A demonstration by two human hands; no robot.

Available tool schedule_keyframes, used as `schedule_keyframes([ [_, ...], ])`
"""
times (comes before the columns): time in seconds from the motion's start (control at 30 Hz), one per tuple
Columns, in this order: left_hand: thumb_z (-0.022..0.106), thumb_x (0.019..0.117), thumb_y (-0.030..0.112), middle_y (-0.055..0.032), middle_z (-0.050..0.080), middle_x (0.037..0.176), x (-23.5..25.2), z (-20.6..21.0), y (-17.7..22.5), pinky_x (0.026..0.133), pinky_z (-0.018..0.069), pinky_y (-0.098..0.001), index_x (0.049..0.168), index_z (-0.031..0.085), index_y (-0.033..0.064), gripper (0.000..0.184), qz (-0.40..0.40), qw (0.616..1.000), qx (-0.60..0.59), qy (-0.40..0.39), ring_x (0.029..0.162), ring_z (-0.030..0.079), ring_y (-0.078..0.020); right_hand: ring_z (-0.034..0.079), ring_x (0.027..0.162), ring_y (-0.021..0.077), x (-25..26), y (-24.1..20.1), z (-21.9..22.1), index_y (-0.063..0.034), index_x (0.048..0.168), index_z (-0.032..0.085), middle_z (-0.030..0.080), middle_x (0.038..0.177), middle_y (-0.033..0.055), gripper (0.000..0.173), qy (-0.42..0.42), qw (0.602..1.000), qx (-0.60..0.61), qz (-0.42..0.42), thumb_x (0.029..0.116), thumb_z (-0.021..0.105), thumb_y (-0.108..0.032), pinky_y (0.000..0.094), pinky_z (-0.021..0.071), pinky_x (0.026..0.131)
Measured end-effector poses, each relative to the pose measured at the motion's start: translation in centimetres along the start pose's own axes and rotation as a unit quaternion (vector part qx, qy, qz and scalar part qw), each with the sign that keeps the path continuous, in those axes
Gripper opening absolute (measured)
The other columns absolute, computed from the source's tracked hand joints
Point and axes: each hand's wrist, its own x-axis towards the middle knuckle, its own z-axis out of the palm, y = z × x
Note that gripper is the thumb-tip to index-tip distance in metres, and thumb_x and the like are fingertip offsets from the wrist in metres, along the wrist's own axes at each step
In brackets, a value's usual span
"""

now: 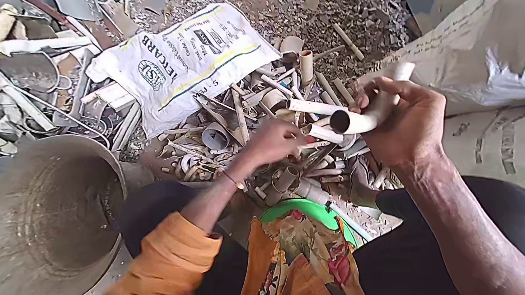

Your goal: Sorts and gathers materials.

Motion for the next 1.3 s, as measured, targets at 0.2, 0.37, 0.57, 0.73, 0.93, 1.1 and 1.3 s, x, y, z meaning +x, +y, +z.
schedule_keyframes([
  [0.2,0.054,0.1063,0.034,-0.0224,0.072,0.113,3.0,-16.9,-10.9,0.094,0.0447,-0.0716,0.122,0.072,0.0099,0.034,-0.216,0.94,0.24,0.111,0.112,0.065,-0.0459,0.066,0.073,0.0137,0.6,0.3,0.2,-0.0164,0.088,0.059,0.063,0.073,-0.0006,0.04,0.078,0.997,-0.003,0.018,0.109,0.029,-0.031,0.0375,0.0578,0.075],
  [0.37,0.061,0.098,0.014,-0.0225,0.064,0.13,5.3,-17.2,-23.5,0.095,0.0467,-0.0723,0.112,0.073,0.002,0.022,-0.239,0.927,0.252,0.138,0.122,0.059,-0.0471,0.066,0.061,0.0075,1.9,2.1,-0.2,-0.0144,0.084,0.064,0.066,0.067,-0.0023,0.052,0.059,0.997,-0.016,0.044,0.1104,0.021,-0.026,0.0255,0.058,0.06],
  [0.57,0.059,0.0956,0.012,-0.0065,0.026,0.169,11.4,-11.8,-25.4,0.106,0.0304,-0.0757,0.125,0.071,0.0076,0.032,-0.254,0.912,0.323,0.012,0.145,0.036,-0.0467,0.065,0.057,0.0093,3.9,4.7,3.1,-0.0108,0.084,0.063,0.064,0.064,0.0002,0.054,0.1,0.981,-0.017,0.166,0.1114,0.019,-0.025,0.0247,0.058,0.06],
  [0.73,0.055,0.102,0.022,-0.0025,0.003,0.174,14.6,-10.7,-27.0,0.11,0.0252,-0.0765,0.121,0.073,0.0079,0.03,-0.284,0.914,0.273,0.101,0.156,0.015,-0.0438,0.068,0.07,0.0099,4.9,5.0,2.5,-0.0149,0.091,0.069,0.068,0.073,-0.0012,0.041,-0.081,0.973,-0.03,0.213,0.1063,0.032,-0.025,0.0281,0.0584,0.072],
  [0.93,0.055,0.1006,0.041,-0.0171,0.02,0.17,15.7,-12.0,-30.1,0.112,0.0064,-0.0799,0.143,0.056,0.0022,0.057,-0.374,0.892,0.243,0.074,0.154,0.011,-0.0506,0.07,0.073,0.0109,5.5,5.1,1.7,-0.0168,0.095,0.071,0.07,0.077,-0.0011,0.029,-0.098,0.974,-0.054,0.198,0.1042,0.046,-0.027,0.0295,0.059,0.076],
  [1.1,0.054,0.1013,0.051,-0.0243,0.053,0.146,15.6,-15.2,-24.1,0.111,0.0178,-0.0777,0.12,0.067,-0.0028,0.058,-0.352,0.911,0.167,0.136,0.147,0.034,-0.046,0.069,0.072,0.0086,5.3,4.7,2.0,-0.0158,0.092,0.069,0.07,0.074,-0.0017,0.042,-0.063,0.976,-0.062,0.2,0.1066,0.03,-0.022,0.0272,0.0584,0.074],
  [1.3,0.055,0.1012,0.049,-0.0219,0.071,0.113,12.6,-17.5,-11.3,0.098,0.0396,-0.0697,0.118,0.075,0.0083,0.048,-0.223,0.943,0.136,0.207,0.116,0.062,-0.0421,0.07,0.07,0.011,3.0,3.0,3.1,-0.012,0.092,0.069,0.07,0.073,0.0018,0.042,-0.102,0.981,-0.034,0.161,0.1069,0.031,-0.019,0.0285,0.0606,0.074],
])
